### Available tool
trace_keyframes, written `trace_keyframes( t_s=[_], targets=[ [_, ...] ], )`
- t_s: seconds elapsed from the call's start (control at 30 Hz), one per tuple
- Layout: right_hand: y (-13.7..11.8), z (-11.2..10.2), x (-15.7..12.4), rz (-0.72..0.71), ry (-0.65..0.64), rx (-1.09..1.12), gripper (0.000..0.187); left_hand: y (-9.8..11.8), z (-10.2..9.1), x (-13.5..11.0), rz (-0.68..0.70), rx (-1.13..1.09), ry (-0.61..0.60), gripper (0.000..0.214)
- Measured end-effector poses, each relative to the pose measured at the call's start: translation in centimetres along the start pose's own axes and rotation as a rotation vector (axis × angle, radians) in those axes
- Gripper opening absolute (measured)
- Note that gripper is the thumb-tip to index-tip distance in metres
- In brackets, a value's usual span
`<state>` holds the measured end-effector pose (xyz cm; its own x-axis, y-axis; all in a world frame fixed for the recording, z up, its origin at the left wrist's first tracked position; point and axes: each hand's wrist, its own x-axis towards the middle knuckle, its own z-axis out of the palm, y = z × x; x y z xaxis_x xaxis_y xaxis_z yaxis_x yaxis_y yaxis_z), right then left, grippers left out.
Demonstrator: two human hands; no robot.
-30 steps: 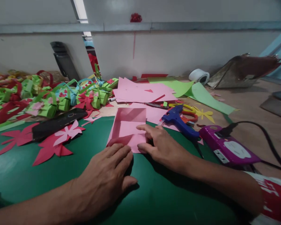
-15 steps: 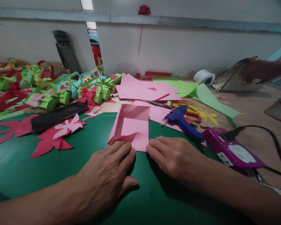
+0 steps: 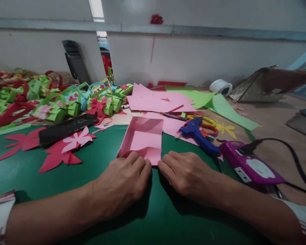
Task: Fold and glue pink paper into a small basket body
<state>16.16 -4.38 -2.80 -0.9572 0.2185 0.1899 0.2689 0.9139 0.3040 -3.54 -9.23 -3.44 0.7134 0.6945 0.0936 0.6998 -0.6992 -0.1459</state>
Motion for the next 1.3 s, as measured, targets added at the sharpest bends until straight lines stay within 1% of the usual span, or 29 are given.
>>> trace_keyframes(
  t_s=[0.1,0.23,0.3,0.43,0.5,0.6,0.73,0.87,1.0,1.13,1.3],
  targets=[
    [0.0,-0.1,0.1,0.042,0.074,0.075,0.022,0.1,-0.3,0.9,0.025,0.050,-0.023,0.014],
    [0.2,0.5,0.4,0.153,0.144,0.262,0.023,-0.2,-0.2,1.2,0.039,0.012,0.026,0.013],
    [0.4,1.0,0.7,0.192,0.160,0.360,0.021,-0.5,-0.1,1.1,0.052,-0.017,0.085,0.013],
    [0.7,1.9,1.2,0.216,0.151,0.525,0.021,-0.8,0.7,0.6,0.037,-0.072,0.236,0.017],
    [0.8,2.0,1.2,0.246,0.145,0.602,0.020,-0.8,1.3,0.3,-0.012,-0.121,0.305,0.019],
    [0.9,2.0,1.3,0.308,0.133,0.699,0.019,-0.5,2.0,-0.4,-0.103,-0.197,0.383,0.015],
    [1.1,1.8,1.3,0.363,0.075,0.799,0.016,-0.4,2.2,-1.1,-0.111,-0.272,0.372,0.018],
    [1.4,1.7,1.3,0.437,0.024,0.865,0.011,-0.7,2.3,-1.2,-0.126,-0.278,0.408,0.018],
    [1.3,1.2,1.3,0.491,-0.013,0.896,0.014,-0.7,2.4,-1.2,-0.157,-0.282,0.404,0.021],
    [1.1,0.7,1.5,0.561,-0.035,0.914,0.018,-0.3,2.3,-1.4,-0.167,-0.269,0.424,0.025],
    [0.7,0.9,1.8,0.649,-0.012,0.892,0.021,-0.5,1.9,-1.4,-0.130,-0.267,0.376,0.024]
  ],
)
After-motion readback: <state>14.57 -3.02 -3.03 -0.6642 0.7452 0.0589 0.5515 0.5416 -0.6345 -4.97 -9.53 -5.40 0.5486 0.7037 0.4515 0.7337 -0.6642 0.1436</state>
